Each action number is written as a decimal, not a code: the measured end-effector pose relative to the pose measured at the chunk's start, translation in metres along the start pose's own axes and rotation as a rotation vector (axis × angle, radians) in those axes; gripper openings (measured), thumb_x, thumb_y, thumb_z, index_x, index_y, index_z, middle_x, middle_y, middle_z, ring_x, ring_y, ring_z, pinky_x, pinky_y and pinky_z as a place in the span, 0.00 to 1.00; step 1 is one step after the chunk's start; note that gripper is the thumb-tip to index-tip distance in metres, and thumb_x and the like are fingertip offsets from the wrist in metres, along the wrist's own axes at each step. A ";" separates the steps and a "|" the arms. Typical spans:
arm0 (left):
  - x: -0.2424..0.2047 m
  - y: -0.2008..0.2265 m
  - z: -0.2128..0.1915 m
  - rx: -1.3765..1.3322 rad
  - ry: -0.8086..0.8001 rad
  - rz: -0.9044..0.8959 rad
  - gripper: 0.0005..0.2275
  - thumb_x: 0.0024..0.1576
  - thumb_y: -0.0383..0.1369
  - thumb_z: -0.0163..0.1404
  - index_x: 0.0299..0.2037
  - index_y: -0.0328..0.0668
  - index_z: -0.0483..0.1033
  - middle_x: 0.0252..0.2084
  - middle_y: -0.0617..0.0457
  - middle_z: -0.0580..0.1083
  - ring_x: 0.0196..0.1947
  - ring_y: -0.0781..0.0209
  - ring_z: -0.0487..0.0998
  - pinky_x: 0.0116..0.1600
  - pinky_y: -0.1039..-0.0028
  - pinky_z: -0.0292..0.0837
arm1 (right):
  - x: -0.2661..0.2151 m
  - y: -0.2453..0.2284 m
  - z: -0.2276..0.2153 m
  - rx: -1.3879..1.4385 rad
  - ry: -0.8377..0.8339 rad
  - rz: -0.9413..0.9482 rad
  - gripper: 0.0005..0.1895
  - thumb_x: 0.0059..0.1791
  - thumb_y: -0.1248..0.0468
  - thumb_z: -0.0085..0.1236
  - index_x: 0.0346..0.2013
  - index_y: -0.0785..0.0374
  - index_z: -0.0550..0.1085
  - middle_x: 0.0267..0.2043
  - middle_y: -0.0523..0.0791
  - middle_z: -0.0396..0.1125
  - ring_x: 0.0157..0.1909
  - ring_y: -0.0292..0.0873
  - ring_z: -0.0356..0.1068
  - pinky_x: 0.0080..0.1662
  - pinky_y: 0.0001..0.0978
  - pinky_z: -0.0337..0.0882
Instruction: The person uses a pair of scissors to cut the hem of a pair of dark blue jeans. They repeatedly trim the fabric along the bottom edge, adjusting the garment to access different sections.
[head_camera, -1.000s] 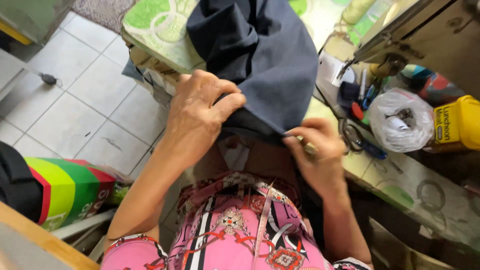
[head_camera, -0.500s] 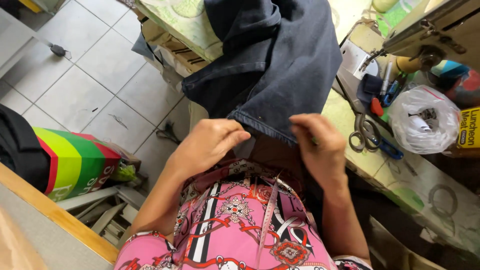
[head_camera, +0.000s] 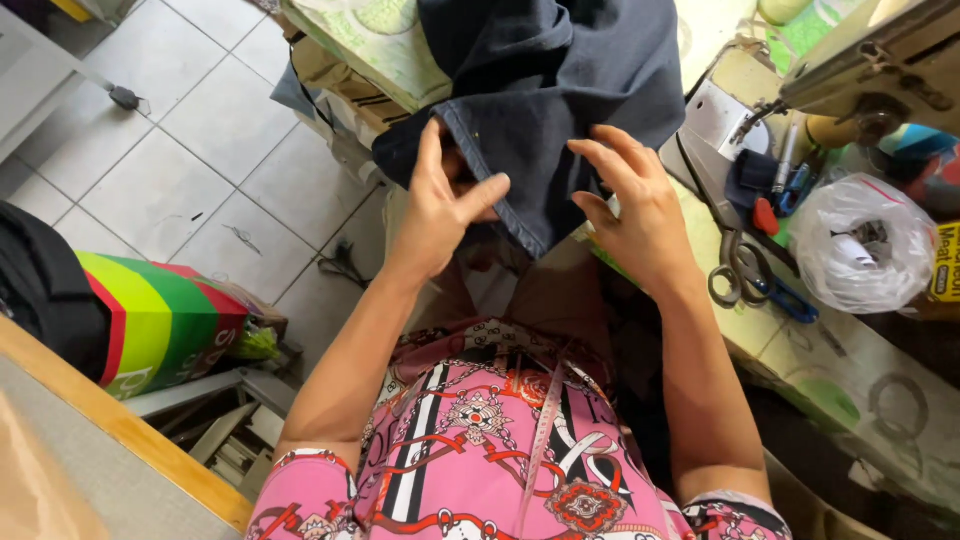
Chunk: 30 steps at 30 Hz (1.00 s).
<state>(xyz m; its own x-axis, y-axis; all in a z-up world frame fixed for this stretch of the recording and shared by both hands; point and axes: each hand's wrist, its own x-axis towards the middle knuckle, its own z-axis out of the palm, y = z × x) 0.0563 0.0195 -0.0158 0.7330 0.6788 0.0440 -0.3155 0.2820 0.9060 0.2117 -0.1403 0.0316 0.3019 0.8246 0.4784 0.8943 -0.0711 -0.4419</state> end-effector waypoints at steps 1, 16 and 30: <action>-0.004 -0.001 -0.002 0.000 0.000 -0.002 0.38 0.58 0.22 0.61 0.74 0.49 0.49 0.61 0.46 0.70 0.52 0.56 0.80 0.47 0.69 0.88 | 0.001 0.004 0.004 0.000 -0.001 0.002 0.30 0.45 0.77 0.67 0.61 0.62 0.73 0.59 0.58 0.66 0.53 0.67 0.71 0.48 0.51 0.77; -0.031 -0.038 0.003 0.141 -0.107 -0.010 0.11 0.56 0.28 0.64 0.46 0.36 0.80 0.37 0.48 0.81 0.37 0.70 0.80 0.42 0.73 0.82 | -0.003 0.032 0.028 -0.117 -0.019 0.097 0.30 0.43 0.62 0.75 0.58 0.49 0.75 0.56 0.45 0.69 0.50 0.55 0.72 0.50 0.47 0.73; -0.034 -0.066 -0.048 0.420 -0.367 -0.023 0.13 0.55 0.33 0.64 0.47 0.36 0.81 0.43 0.48 0.82 0.46 0.61 0.81 0.55 0.64 0.76 | -0.002 0.036 0.036 -0.009 -0.007 0.024 0.23 0.45 0.59 0.74 0.52 0.58 0.77 0.51 0.47 0.70 0.43 0.52 0.74 0.46 0.43 0.75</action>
<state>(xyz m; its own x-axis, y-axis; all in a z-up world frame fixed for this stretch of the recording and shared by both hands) 0.0234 0.0096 -0.0975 0.9224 0.3737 0.0978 -0.0847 -0.0513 0.9951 0.2317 -0.1244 -0.0126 0.3210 0.8264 0.4627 0.8898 -0.0959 -0.4461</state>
